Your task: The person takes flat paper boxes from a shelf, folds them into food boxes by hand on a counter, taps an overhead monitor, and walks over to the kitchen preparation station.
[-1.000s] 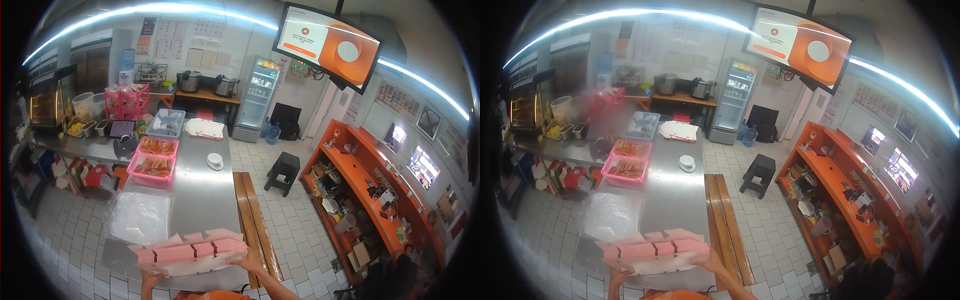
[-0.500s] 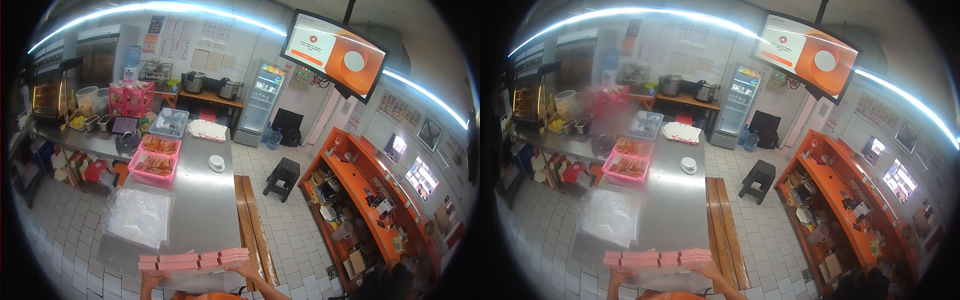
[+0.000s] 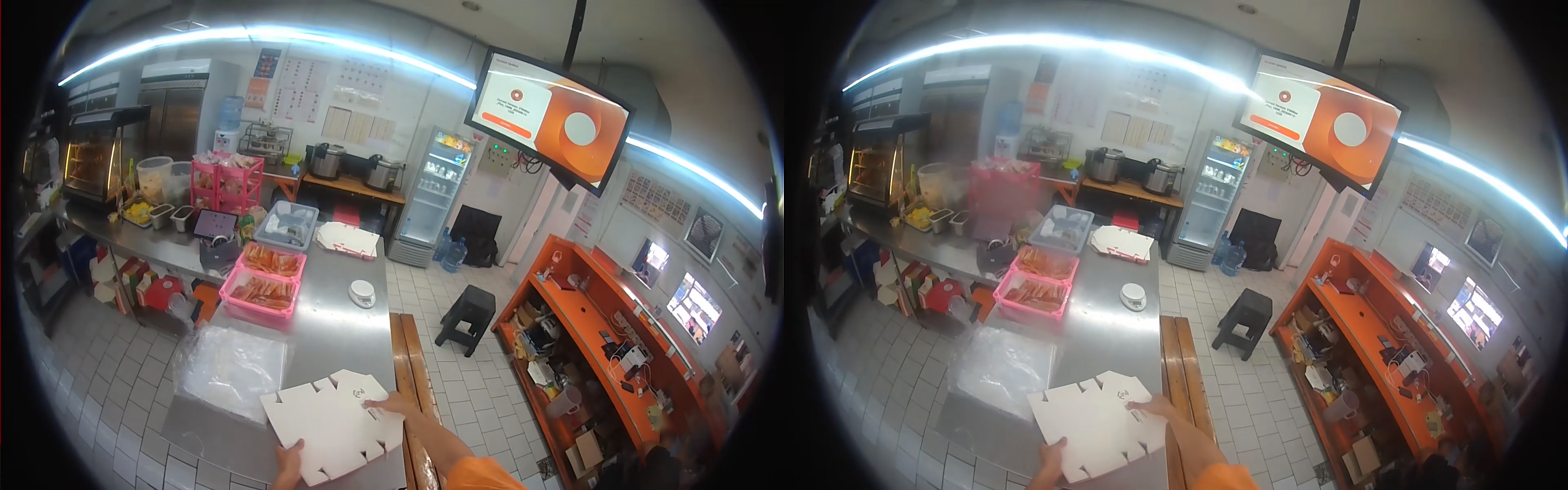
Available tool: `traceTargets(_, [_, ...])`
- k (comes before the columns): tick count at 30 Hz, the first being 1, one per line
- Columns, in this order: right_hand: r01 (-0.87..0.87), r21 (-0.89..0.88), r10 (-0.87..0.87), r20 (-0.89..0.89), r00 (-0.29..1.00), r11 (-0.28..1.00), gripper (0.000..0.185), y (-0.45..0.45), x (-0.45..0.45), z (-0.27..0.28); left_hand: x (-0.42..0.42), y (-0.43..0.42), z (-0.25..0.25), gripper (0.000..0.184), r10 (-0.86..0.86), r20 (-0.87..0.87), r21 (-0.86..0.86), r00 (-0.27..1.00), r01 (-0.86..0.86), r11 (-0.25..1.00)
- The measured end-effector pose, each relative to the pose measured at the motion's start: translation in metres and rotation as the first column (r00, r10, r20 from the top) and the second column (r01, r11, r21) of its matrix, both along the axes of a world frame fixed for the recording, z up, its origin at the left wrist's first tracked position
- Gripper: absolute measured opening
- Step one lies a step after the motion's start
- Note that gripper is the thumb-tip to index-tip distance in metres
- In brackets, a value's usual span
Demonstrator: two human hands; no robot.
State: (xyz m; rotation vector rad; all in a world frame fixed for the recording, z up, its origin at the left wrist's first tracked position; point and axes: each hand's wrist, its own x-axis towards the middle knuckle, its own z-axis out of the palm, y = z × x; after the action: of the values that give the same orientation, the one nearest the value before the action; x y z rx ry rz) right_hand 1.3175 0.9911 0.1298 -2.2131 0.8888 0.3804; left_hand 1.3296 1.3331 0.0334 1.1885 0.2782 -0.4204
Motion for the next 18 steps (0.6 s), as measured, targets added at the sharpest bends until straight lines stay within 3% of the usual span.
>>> traceTargets(1, [-0.114, -0.134, 0.1, -0.107, 0.989, 0.984, 0.081, -0.007, 0.006, 0.0, -0.001, -0.014, -0.002, 0.041, 0.09, -0.033, -0.021, 0.995, -0.091, 0.996])
traceTargets(2, [-0.11, -0.131, 0.096, -0.108, 0.99, 0.985, 0.081, -0.008, 0.008, -0.005, -0.001, -0.028, -0.004, 0.041, 0.086, -0.033, -0.018, 0.996, -0.086, 0.996])
traceTargets(4, [0.004, -0.508, 0.089, 0.159, 0.983, 0.862, 0.072, -0.005, 0.012, -0.011, 0.004, -0.056, 0.002, 0.043, 0.208, -0.076, 0.052, 0.975, -0.204, 0.978])
traceTargets(5, [0.01, -0.505, 0.082, 0.16, 0.984, 0.863, 0.072, -0.001, 0.009, -0.013, 0.007, -0.07, 0.001, 0.044, 0.247, -0.089, 0.063, 0.965, -0.243, 0.968])
traceTargets(7, [0.291, -0.714, 0.209, 0.523, 0.826, 0.637, 0.062, 0.028, -0.012, 0.018, 0.015, -0.098, -0.001, 0.045, 0.31, -0.114, 0.051, 0.944, -0.306, 0.951])
traceTargets(8, [0.296, -0.713, 0.202, 0.524, 0.828, 0.635, 0.062, 0.032, -0.023, 0.023, 0.018, -0.111, 0.0, 0.046, 0.378, -0.141, 0.042, 0.915, -0.376, 0.926])
traceTargets(10, [0.182, -0.453, 0.169, 0.63, 0.758, 0.873, 0.049, 0.026, -0.048, 0.026, 0.02, -0.139, 0.014, 0.048, 0.414, -0.122, 0.092, 0.902, -0.405, 0.909])
traceTargets(13, [0.284, -0.347, -0.017, 0.607, 0.794, 0.894, 0.042, -0.023, -0.087, 0.028, 0.039, -0.164, 0.003, 0.05, 0.412, -0.034, 0.2, 0.911, -0.398, 0.895])
traceTargets(15, [0.382, -0.497, 0.115, 0.712, 0.693, 0.78, 0.038, -0.087, -0.107, 0.046, 0.049, -0.169, -0.01, 0.05, 0.355, 0.019, 0.256, 0.935, -0.347, 0.902])
traceTargets(17, [0.44, -0.701, 0.38, 0.69, 0.615, 0.561, 0.042, -0.154, -0.123, 0.113, 0.051, -0.158, -0.021, 0.051, 0.103, 0.366, 0.474, 0.925, -0.28, 0.835])
traceTargets(18, [0.45, -0.741, 0.448, 0.665, 0.598, 0.499, 0.041, -0.177, -0.129, 0.164, 0.05, -0.157, -0.02, 0.051, 0.092, 0.361, 0.476, 0.928, -0.268, 0.838])
